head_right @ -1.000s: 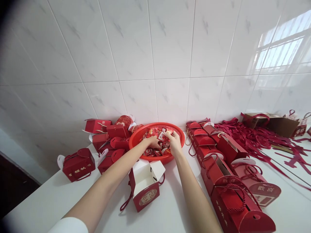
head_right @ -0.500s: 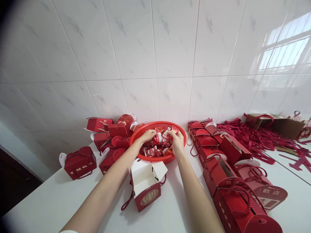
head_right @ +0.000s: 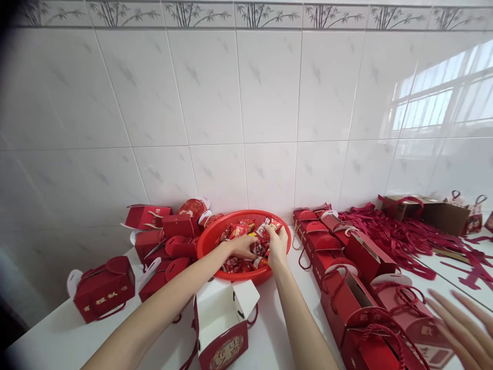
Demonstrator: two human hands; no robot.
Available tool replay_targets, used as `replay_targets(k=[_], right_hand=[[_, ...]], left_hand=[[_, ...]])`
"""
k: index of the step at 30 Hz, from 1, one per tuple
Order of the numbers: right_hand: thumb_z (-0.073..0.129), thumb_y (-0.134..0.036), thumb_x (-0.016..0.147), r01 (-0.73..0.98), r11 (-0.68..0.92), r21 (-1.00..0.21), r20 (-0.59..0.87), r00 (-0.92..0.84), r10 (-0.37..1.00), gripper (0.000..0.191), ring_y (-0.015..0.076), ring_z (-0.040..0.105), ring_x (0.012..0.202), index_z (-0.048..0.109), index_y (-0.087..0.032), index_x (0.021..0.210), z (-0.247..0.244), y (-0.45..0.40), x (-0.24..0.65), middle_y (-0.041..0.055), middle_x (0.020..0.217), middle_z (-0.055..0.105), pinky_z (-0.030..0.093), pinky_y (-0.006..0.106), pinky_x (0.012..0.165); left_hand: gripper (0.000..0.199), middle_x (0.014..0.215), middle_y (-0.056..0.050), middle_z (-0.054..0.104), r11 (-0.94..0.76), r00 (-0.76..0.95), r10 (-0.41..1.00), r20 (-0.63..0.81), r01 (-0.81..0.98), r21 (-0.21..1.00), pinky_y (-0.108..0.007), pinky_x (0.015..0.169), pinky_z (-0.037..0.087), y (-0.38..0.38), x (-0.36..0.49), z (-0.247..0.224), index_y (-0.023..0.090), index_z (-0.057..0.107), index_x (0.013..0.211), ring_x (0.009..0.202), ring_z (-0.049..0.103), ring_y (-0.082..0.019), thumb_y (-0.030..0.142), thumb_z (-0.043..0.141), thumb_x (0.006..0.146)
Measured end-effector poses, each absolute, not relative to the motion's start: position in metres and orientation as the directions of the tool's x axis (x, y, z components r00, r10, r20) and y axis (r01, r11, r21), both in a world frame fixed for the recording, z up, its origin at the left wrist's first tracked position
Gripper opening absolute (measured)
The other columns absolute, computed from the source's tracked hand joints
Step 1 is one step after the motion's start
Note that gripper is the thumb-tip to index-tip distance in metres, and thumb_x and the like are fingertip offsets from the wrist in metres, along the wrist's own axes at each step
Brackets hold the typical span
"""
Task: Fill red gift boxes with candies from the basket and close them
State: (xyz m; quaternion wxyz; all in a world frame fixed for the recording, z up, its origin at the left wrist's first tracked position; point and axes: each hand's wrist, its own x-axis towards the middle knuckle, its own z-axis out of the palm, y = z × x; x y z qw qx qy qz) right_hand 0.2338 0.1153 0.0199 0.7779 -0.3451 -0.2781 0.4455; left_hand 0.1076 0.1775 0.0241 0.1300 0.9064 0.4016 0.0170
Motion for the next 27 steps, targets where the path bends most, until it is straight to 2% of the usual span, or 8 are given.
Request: replay_targets(k=[3, 5, 9, 15, 17, 21, 27], right_hand=[[0.077, -0.031, 0.056, -0.505, 0.352, -0.788, 0.129, 0.424, 0.896, 0.026, 0.0187, 0.066, 0.072, 0.061, -0.022, 0.075, 0.021, 0.114, 0.234, -0.0020, 0.074, 0.069, 0.052, 0.028, 0.063], [0.077, -0.031, 0.055, -0.513, 0.340, -0.788, 0.118, 0.415, 0.902, 0.027, 0.0189, 0.066, 0.072, 0.061, -0.023, 0.075, 0.022, 0.113, 0.233, -0.0019, 0.075, 0.069, 0.052, 0.028, 0.063], [0.078, -0.031, 0.053, -0.521, 0.333, -0.786, 0.109, 0.414, 0.904, 0.029, 0.0183, 0.065, 0.072, 0.063, -0.022, 0.076, 0.023, 0.113, 0.232, -0.0016, 0.075, 0.069, 0.051, 0.027, 0.060], [0.077, -0.030, 0.052, -0.490, 0.325, -0.809, 0.104, 0.426, 0.899, 0.026, 0.0162, 0.061, 0.069, 0.063, -0.022, 0.073, 0.023, 0.111, 0.231, -0.0021, 0.073, 0.067, 0.049, 0.026, 0.057], [0.077, -0.030, 0.052, -0.497, 0.322, -0.806, 0.099, 0.423, 0.901, 0.026, 0.0161, 0.061, 0.068, 0.062, -0.022, 0.072, 0.024, 0.110, 0.230, -0.0020, 0.072, 0.067, 0.050, 0.026, 0.057], [0.076, -0.031, 0.054, -0.504, 0.313, -0.805, 0.101, 0.403, 0.909, 0.026, 0.0174, 0.063, 0.067, 0.060, -0.022, 0.073, 0.024, 0.110, 0.230, -0.0012, 0.073, 0.069, 0.051, 0.027, 0.056], [0.077, -0.031, 0.053, -0.499, 0.321, -0.805, 0.103, 0.415, 0.904, 0.031, 0.0157, 0.062, 0.065, 0.062, -0.020, 0.077, 0.023, 0.110, 0.231, -0.0025, 0.073, 0.068, 0.049, 0.025, 0.055]], left_hand=[[0.027, 0.093, -0.011, 0.073, -0.604, 0.622, 0.764, -0.168, 0.783, 0.149, -0.035, 0.077, 0.052, 0.178, 0.109, 0.025, 0.019, 0.065, 0.083, 0.090, 0.069, -0.032, 0.035, 0.076, 0.064], [0.026, 0.092, -0.012, 0.072, -0.585, 0.601, 0.769, -0.219, 0.799, 0.140, -0.036, 0.075, 0.053, 0.179, 0.110, 0.025, 0.019, 0.063, 0.080, 0.089, 0.069, -0.033, 0.033, 0.077, 0.063], [0.032, 0.089, -0.005, 0.071, -0.572, 0.611, 0.745, -0.267, 0.792, 0.215, -0.029, 0.066, 0.051, 0.182, 0.107, 0.023, 0.021, 0.060, 0.085, 0.082, 0.068, -0.026, 0.027, 0.078, 0.060], [0.058, 0.078, 0.004, 0.062, -0.475, 0.600, 0.739, -0.306, 0.786, 0.396, -0.025, 0.059, 0.047, 0.189, 0.099, 0.014, 0.022, 0.058, 0.107, 0.075, 0.064, -0.021, 0.013, 0.078, 0.054], [0.059, 0.073, 0.006, 0.058, -0.460, 0.606, 0.753, -0.255, 0.763, 0.454, -0.024, 0.057, 0.046, 0.190, 0.097, 0.013, 0.022, 0.057, 0.113, 0.072, 0.063, -0.019, 0.010, 0.074, 0.057], [0.053, 0.070, 0.006, 0.058, -0.399, 0.499, 0.867, -0.001, 0.694, 0.599, -0.023, 0.058, 0.047, 0.191, 0.092, 0.019, 0.019, 0.057, 0.118, 0.067, 0.061, -0.016, 0.009, 0.065, 0.067], [0.036, 0.092, -0.003, 0.067, -0.410, 0.377, 0.907, 0.186, 0.691, 0.596, -0.027, 0.078, 0.050, 0.193, 0.085, 0.027, 0.017, 0.065, 0.102, 0.087, 0.063, -0.019, 0.003, 0.057, 0.069]])
